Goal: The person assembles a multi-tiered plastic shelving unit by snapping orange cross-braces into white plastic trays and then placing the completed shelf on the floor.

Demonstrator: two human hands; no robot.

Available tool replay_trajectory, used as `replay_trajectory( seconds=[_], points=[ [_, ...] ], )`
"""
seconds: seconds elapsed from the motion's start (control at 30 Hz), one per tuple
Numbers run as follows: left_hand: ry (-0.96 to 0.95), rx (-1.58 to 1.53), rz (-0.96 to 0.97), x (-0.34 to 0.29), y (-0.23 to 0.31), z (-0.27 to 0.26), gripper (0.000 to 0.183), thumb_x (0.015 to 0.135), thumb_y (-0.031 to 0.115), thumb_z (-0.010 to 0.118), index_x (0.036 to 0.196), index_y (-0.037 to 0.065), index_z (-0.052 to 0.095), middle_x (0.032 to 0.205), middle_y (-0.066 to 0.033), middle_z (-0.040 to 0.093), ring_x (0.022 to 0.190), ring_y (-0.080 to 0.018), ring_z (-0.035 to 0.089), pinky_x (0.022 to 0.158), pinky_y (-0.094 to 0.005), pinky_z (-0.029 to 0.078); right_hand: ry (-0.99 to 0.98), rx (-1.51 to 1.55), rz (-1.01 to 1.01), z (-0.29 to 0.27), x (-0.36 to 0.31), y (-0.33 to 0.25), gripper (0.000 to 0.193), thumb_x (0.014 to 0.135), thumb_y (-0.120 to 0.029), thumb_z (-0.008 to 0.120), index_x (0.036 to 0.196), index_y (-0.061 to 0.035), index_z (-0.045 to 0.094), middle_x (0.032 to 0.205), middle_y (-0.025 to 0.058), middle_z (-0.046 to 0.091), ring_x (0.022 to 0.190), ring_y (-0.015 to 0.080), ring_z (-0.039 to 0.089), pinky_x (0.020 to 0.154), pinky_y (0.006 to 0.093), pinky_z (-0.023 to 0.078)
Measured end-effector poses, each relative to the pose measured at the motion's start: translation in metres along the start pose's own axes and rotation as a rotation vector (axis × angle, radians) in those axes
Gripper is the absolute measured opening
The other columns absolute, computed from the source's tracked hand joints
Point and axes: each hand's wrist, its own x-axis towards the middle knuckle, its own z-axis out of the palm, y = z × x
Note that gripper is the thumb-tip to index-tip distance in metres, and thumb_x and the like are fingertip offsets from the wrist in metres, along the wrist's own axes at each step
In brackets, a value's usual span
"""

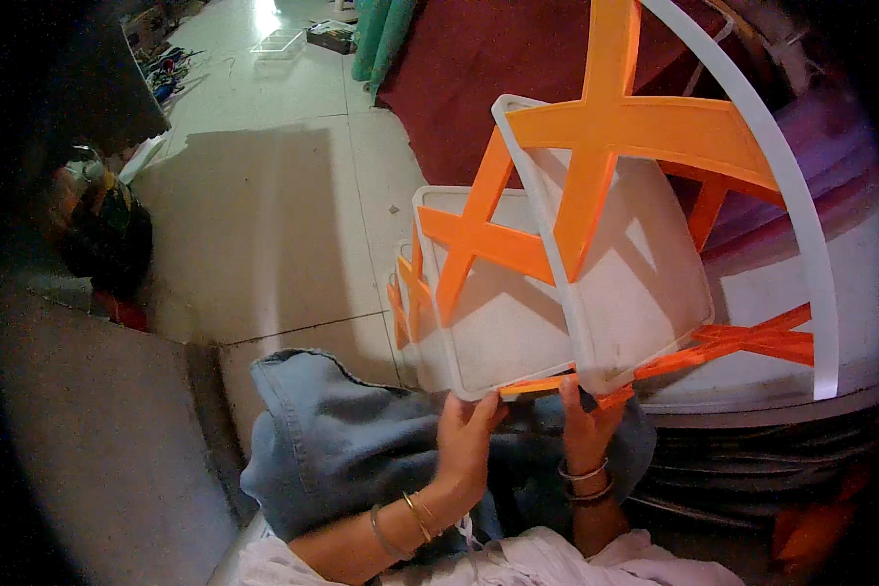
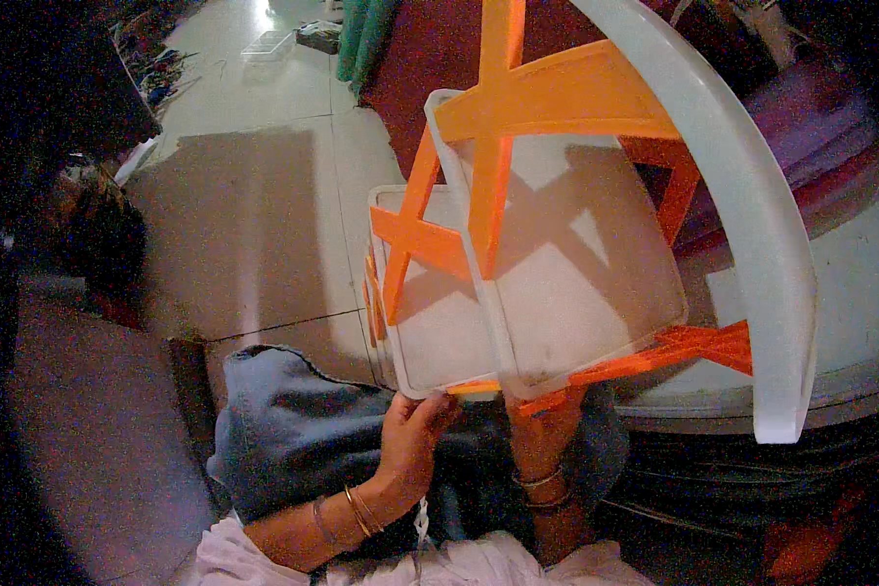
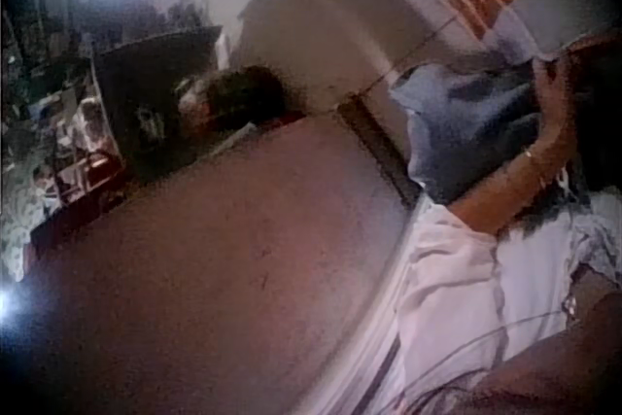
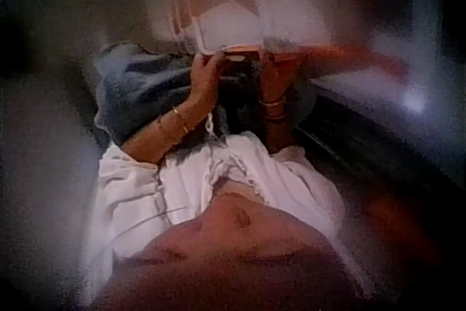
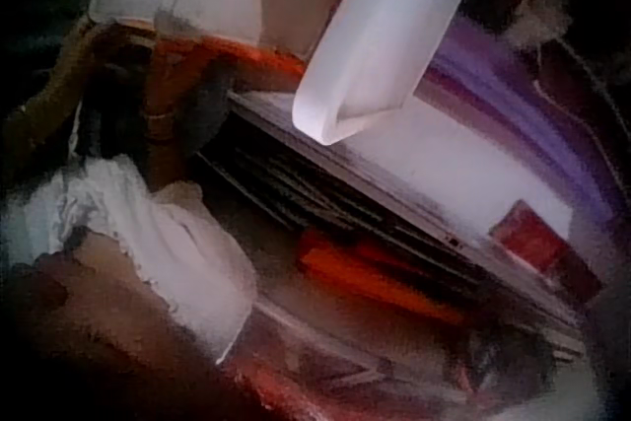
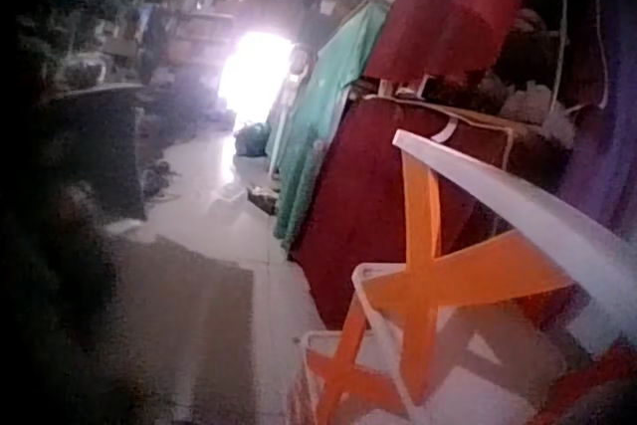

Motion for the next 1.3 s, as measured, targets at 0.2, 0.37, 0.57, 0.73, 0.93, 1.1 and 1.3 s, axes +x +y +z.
replay_trajectory(
  seconds=[0.2,0.37,0.57,0.73,0.93,1.1,1.3],
  points=[
    [0.016,0.150,0.063,-0.003,0.005,0.010,0.031,0.082,0.008,0.066,0.108,0.002,0.051,0.104,-0.0055,0.059,0.094,-0.0160,0.056,0.085,-0.0292,0.044,-0.050,-0.120,0.038,-0.008,0.001,-0.003,0.027,0.076,-0.010,0.068,0.097,-0.0013,0.054,0.093,0.0053,0.058,0.088,0.0178,0.055,0.082,0.0333,0.044],
    [0.057,0.254,0.233,0.007,0.003,-0.005,0.029,0.081,0.008,0.068,0.105,0.002,0.053,0.102,-0.0057,0.061,0.093,-0.0153,0.057,0.083,-0.0284,0.044,-0.311,-0.496,-0.308,-0.035,0.015,0.011,0.017,0.077,-0.010,0.059,0.092,-0.0019,0.056,0.087,0.0127,0.059,0.080,0.0274,0.057,0.072,0.0371,0.045],
    [0.031,0.279,0.188,0.016,0.023,-0.012,0.031,0.082,0.010,0.066,0.107,0.002,0.048,0.102,-0.0071,0.059,0.091,-0.0147,0.055,0.082,-0.0280,0.044,-0.491,-0.546,-0.347,-0.045,0.064,0.021,0.012,0.074,-0.005,0.063,0.085,-0.0007,0.063,0.081,0.0153,0.063,0.078,0.0345,0.059,0.069,0.0395,0.047],
    [0.017,0.269,0.268,0.022,0.028,-0.013,0.032,0.082,0.014,0.067,0.103,0.001,0.047,0.098,-0.0076,0.058,0.088,-0.0143,0.055,0.077,-0.0288,0.045,-0.619,-0.596,-0.423,-0.042,0.075,0.028,0.020,0.076,-0.011,0.062,0.096,-0.0088,0.065,0.093,0.0134,0.064,0.087,0.0340,0.060,0.078,0.0408,0.048],
    [-0.045,0.393,0.320,0.018,0.025,-0.008,0.048,0.074,0.014,0.074,0.110,0.001,0.046,0.104,-0.0083,0.057,0.093,-0.0174,0.055,0.087,-0.0313,0.043,-0.633,-0.639,-0.464,-0.046,0.076,0.028,0.022,0.077,-0.014,0.060,0.099,-0.0105,0.064,0.095,0.0125,0.064,0.090,0.0337,0.059,0.081,0.0404,0.048],
    [-0.006,0.441,0.345,0.017,0.025,-0.007,0.047,0.073,0.014,0.075,0.109,0.002,0.046,0.103,-0.0070,0.057,0.093,-0.0168,0.055,0.087,-0.0309,0.043,-0.633,-0.693,-0.481,-0.046,0.078,0.021,0.021,0.080,-0.016,0.058,0.099,-0.0102,0.064,0.096,0.0126,0.064,0.091,0.0339,0.059,0.082,0.0414,0.047],
    [0.003,0.390,0.347,0.017,0.020,0.003,0.041,0.072,0.005,0.074,0.100,0.001,0.045,0.099,-0.0081,0.058,0.086,-0.0144,0.058,0.076,-0.0261,0.048,-0.636,-0.472,-0.369,-0.056,0.079,0.078,0.023,0.080,-0.016,0.055,0.101,-0.0103,0.063,0.097,0.0140,0.063,0.092,0.0350,0.058,0.081,0.0418,0.047]
  ],
)
